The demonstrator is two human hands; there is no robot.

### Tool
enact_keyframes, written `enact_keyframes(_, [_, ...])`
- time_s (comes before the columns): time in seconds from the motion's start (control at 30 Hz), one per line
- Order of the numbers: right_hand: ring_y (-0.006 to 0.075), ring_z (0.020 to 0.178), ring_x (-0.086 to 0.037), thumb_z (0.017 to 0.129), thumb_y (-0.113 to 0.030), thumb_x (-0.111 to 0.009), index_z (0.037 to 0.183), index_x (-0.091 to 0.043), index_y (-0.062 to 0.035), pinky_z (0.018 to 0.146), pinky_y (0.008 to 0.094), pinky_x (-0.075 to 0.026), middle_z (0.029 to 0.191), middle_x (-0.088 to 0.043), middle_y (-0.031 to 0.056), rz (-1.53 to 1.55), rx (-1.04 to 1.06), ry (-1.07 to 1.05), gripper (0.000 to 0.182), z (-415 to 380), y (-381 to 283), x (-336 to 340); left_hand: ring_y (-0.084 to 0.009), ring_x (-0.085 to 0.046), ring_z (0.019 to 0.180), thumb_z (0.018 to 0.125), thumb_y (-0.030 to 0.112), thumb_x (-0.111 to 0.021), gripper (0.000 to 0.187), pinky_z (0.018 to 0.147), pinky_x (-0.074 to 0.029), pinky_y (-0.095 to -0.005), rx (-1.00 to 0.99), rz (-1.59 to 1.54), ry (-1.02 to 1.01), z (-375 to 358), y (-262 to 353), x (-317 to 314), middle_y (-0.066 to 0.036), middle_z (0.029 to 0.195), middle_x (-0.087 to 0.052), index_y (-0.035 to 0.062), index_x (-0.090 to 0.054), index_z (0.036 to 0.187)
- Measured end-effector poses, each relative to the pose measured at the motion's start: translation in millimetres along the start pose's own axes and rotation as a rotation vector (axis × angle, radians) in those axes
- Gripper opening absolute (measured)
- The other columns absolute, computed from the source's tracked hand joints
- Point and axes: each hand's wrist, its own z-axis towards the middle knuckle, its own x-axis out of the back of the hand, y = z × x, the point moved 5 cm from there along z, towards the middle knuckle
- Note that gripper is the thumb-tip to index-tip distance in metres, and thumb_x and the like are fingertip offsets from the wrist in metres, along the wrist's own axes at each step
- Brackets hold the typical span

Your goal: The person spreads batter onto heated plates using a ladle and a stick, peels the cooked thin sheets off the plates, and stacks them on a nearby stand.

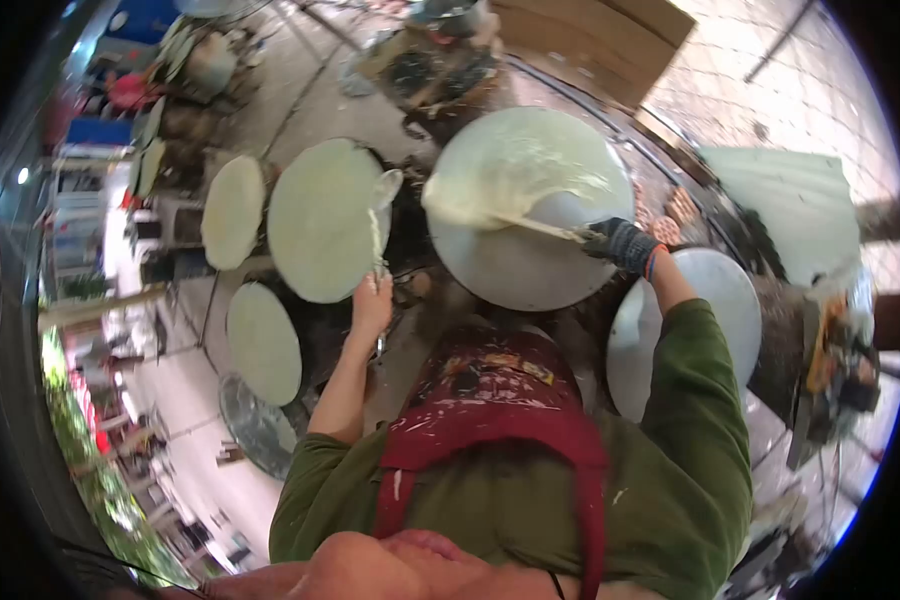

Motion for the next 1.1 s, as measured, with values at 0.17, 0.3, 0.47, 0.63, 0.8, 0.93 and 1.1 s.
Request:
enact_keyframes(0.17, [0.0147, 0.061, -0.054, 0.085, -0.034, -0.06, 0.103, -0.06, -0.005, 0.06, 0.0312, -0.047, 0.074, -0.062, 0.0102, -0.107, 0.055, 0.525, 0.035, 3, 75, 16, -0.0461, -0.056, 0.078, 0.09, 0.022, -0.049, 0.027, 0.066, -0.045, -0.0498, -0.059, 0.259, -0.183, 26, 24, -20, -0.028, 0.079, -0.058, -0.004, -0.049, 0.093])
enact_keyframes(0.3, [0.0197, 0.06, -0.055, 0.081, -0.039, -0.063, 0.103, -0.063, -0.0043, 0.06, 0.0321, -0.045, 0.07, -0.061, 0.01, 0.193, -0.163, 0.214, 0.041, 14, 9, 10, -0.0393, -0.061, 0.069, 0.089, 0.022, -0.048, 0.023, 0.059, -0.048, -0.0489, -0.218, 0.486, -0.242, 23, 29, -30, -0.022, 0.073, -0.061, -0.0009, -0.046, 0.09])
enact_keyframes(0.47, [0.0078, 0.05, -0.048, 0.08, -0.03, -0.067, 0.094, -0.065, -0.0087, 0.045, 0.0245, -0.039, 0.062, -0.057, -0.0011, 0.381, -0.182, 0.027, 0.026, -15, -2, -31, -0.0384, -0.062, 0.066, 0.088, 0.017, -0.045, 0.018, 0.058, -0.05, -0.0477, -0.292, 0.58, -0.359, -28, 6, -11, -0.021, 0.073, -0.061, -0.001, -0.046, 0.09])
enact_keyframes(0.63, [0.007, 0.043, -0.046, 0.078, -0.022, -0.067, 0.107, -0.061, -0.0113, 0.038, 0.0219, -0.037, 0.063, -0.057, -0.0006, 0.606, -0.319, 0.132, 0.032, -100, -28, -85, -0.0386, -0.061, 0.063, 0.089, 0.018, -0.042, 0.021, 0.057, -0.05, -0.0474, -0.341, 0.513, -0.5, -88, -12, -12, -0.021, 0.072, -0.06, -0.0025, -0.047, 0.092])
enact_keyframes(0.8, [0.0049, 0.049, -0.048, 0.087, -0.022, -0.058, 0.117, -0.052, -0.0017, 0.042, 0.0161, -0.04, 0.066, -0.054, -0.001, 1.689, -0.052, 0.267, 0.036, -67, -86, -218, -0.0374, -0.062, 0.069, 0.088, 0.016, -0.049, 0.02, 0.056, -0.046, -0.0436, -0.446, 0.003, -0.589, -61, -14, 10, -0.021, 0.077, -0.061, -0.002, -0.052, 0.097])
enact_keyframes(0.93, [0.011, 0.059, -0.056, 0.087, -0.026, -0.06, 0.103, -0.058, -0.0066, 0.05, 0.0257, -0.046, 0.087, -0.063, 0.0026, 1.884, -0.02, 0.481, 0.025, 52, -171, -249, -0.0266, -0.057, 0.059, 0.088, 0.011, -0.053, 0.014, 0.054, -0.044, -0.0351, -0.466, -0.304, -0.306, -33, -20, 82, -0.015, 0.071, -0.058, -0.0015, -0.052, 0.094])
enact_keyframes(1.1, [0.0316, 0.065, -0.061, 0.088, -0.039, -0.049, 0.098, -0.06, -0.0039, 0.058, 0.0412, -0.046, 0.076, -0.064, 0.0175, 0.68, -0.47, 0.994, 0.038, 155, -169, -270, -0.0111, -0.046, 0.059, 0.09, 0.01, -0.051, 0.013, 0.055, -0.041, -0.0264, -0.29, -0.573, -0.341, -4, -81, 109, -0.005, 0.067, -0.052, -0.003, -0.052, 0.09])
